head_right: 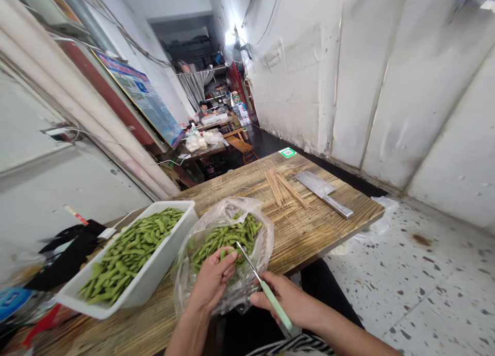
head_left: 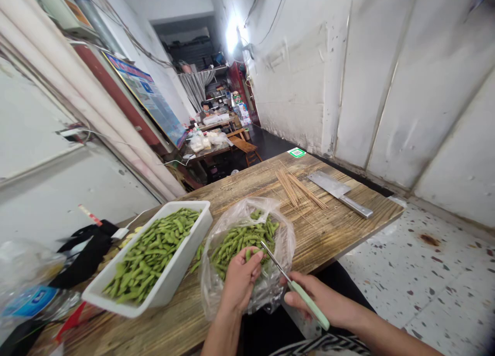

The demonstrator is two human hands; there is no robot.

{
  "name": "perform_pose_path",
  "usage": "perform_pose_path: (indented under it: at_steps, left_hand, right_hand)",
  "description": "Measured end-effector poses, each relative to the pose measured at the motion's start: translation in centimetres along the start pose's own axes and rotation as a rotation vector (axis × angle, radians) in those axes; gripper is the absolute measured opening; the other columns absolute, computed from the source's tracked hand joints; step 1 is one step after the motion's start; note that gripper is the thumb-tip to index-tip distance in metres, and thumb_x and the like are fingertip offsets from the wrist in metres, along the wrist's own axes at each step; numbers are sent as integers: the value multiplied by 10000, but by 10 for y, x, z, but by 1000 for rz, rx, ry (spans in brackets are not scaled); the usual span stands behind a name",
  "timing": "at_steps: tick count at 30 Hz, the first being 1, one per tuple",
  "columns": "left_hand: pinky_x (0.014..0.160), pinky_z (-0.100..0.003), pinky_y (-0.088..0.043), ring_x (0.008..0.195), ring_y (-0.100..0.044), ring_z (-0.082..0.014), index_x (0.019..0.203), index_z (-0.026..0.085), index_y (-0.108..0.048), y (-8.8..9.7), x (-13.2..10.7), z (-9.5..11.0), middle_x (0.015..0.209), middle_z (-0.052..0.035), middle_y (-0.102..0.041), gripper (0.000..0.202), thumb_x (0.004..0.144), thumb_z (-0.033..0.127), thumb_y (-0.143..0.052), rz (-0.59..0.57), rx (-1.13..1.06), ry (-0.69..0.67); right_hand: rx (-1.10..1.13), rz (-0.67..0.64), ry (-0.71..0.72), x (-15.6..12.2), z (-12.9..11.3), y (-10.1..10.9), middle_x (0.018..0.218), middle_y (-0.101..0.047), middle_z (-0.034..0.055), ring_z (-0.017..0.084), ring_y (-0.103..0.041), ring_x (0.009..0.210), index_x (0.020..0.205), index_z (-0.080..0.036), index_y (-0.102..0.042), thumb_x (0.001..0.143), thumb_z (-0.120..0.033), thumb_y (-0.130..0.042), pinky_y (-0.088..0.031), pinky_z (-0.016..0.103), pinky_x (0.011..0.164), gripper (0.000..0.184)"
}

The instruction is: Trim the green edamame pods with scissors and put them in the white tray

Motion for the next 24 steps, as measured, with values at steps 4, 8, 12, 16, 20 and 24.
perform_pose_path:
  at_steps: [4, 8, 12, 16, 20, 24]
  left_hand:
    - [391, -167, -150, 385, -251, -21, 699, 133, -552, -4, -2, -11, 430, 99, -372, 333, 596, 381, -748, 17, 21, 13]
    - [390, -159, -166, 395, -281, -7, 689, 124, -564, -3, -3, -14, 523, 60, -487, 321, 602, 373, -747, 28, 16, -2]
    - [381, -140, -178, 407, -300, 2, 705, 127, -556, 14, -1, -1, 626, 18, -562, 254, 614, 287, -731, 75, -84, -24]
    - [356, -144, -189, 413, -336, -17, 593, 138, -501, 36, 2, 13, 686, -35, -603, 154, 573, 201, -640, 63, -300, 1]
    - [338, -165, -162, 403, -378, -61, 579, 155, -524, 54, 4, 16, 593, -14, -571, 161, 599, 294, -603, 114, -112, -3]
    - [535, -240, -407, 615, -582, -168, 712, 167, -666, 52, 5, 26, 673, -44, -666, 216, 692, 370, -593, 233, 760, -173]
  right_hand:
    - [-81, 32, 28, -1, -8, 2, 602, -434, -59, 61, -381, 453, 970, -169, -519, 751, -588, -571, -317, 169, 416, 475]
    - [-95, 92, 46, -1, -14, 5, 528, -420, -71, 53, -351, 427, 878, -152, -547, 753, -554, -592, -286, 170, 405, 424]
    - [-6, 101, -31, 4, 1, 7, 459, -386, -101, 44, -345, 343, 829, -164, -516, 694, -528, -663, -261, 155, 333, 415]
    - [40, 105, -50, 6, 14, 11, 465, -397, -107, 42, -353, 314, 871, -172, -498, 708, -540, -642, -292, 143, 297, 428]
    - [35, 84, -40, 6, 14, 10, 467, -392, -107, 36, -353, 313, 878, -168, -507, 715, -534, -641, -298, 133, 295, 423]
    - [-1, 97, -43, 5, 11, 11, 470, -383, -104, 35, -343, 316, 861, -157, -522, 702, -517, -661, -305, 134, 296, 417]
Point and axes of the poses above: each hand's wrist, its own x-axis towards the middle knuckle, its own y-axis out of the back of the hand, z = x × y, the point moved 9 cm from there along x, towards the middle knuckle
